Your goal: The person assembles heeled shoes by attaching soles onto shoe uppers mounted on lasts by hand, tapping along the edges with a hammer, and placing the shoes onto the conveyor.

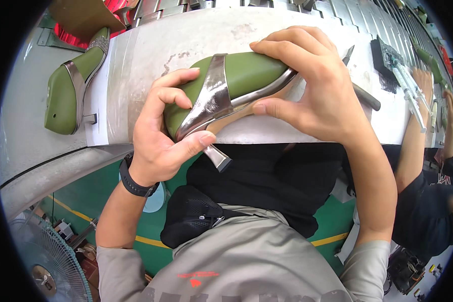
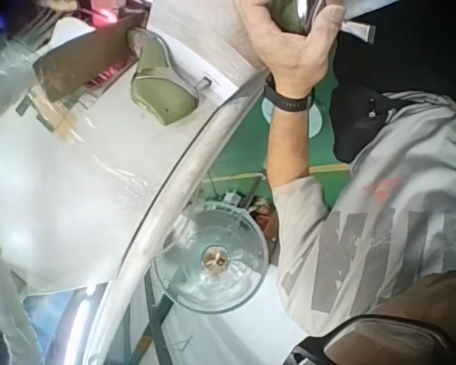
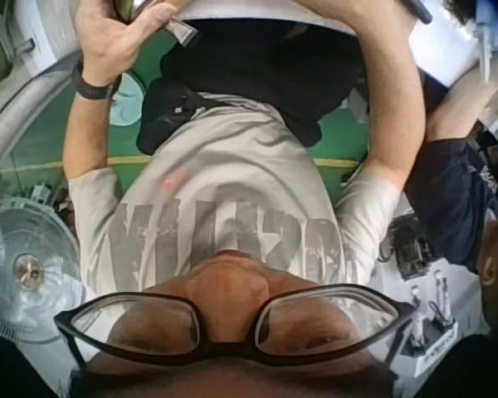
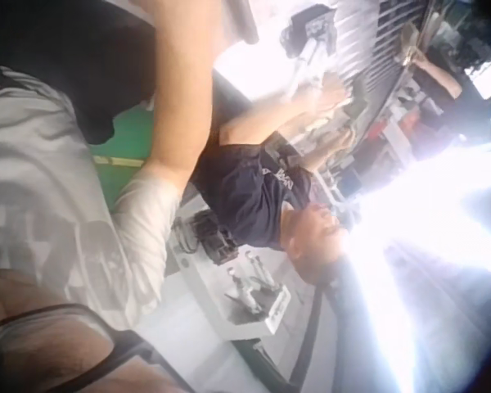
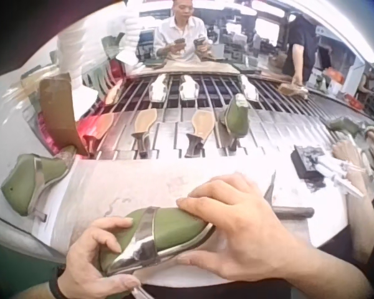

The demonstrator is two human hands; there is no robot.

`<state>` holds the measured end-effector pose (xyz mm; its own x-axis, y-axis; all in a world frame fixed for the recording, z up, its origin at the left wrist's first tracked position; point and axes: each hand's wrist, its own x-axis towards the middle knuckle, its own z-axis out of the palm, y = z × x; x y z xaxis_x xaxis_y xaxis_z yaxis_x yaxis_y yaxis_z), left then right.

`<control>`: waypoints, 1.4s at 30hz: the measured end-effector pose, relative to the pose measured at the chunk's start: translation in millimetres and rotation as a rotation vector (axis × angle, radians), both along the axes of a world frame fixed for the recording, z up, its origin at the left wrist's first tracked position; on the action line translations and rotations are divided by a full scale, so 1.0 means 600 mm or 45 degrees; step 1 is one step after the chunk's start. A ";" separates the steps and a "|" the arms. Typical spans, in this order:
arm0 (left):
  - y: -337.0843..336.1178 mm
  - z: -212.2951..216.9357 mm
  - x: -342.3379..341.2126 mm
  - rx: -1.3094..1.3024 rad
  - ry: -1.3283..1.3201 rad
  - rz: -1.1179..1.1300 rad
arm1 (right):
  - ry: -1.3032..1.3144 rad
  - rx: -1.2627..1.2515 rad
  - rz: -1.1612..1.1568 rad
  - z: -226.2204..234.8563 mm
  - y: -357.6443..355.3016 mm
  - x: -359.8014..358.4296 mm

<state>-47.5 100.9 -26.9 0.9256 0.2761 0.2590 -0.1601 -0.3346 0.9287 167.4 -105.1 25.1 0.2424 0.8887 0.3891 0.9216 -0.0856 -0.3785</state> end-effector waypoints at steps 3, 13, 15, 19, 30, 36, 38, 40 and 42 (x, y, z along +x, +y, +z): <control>-0.003 0.003 0.003 0.029 0.017 0.002 | 0.108 -0.069 -0.087 0.019 0.007 -0.019; -0.010 0.015 0.013 0.010 0.135 0.078 | 0.075 -0.088 -0.098 0.016 0.013 -0.019; -0.016 0.017 0.013 -0.012 0.150 0.081 | 0.049 -0.088 -0.111 0.014 0.013 -0.023; -0.019 0.021 0.013 0.078 0.155 0.087 | 0.017 -0.107 -0.154 0.017 0.014 -0.029; -0.019 0.053 0.032 -0.042 0.457 0.112 | 0.016 -0.393 -0.223 0.042 0.035 -0.033; -0.031 0.055 0.044 0.217 0.460 0.193 | 0.001 -0.445 -0.282 0.045 0.045 -0.041; -0.039 0.055 0.048 0.221 0.459 0.223 | -0.023 -0.447 -0.315 0.051 0.047 -0.046; -0.042 0.060 0.052 0.279 0.461 0.269 | -0.012 -0.636 -0.317 0.064 0.052 -0.043; -0.048 0.055 0.054 0.267 0.444 0.267 | -0.049 -0.431 -0.311 0.039 0.040 -0.039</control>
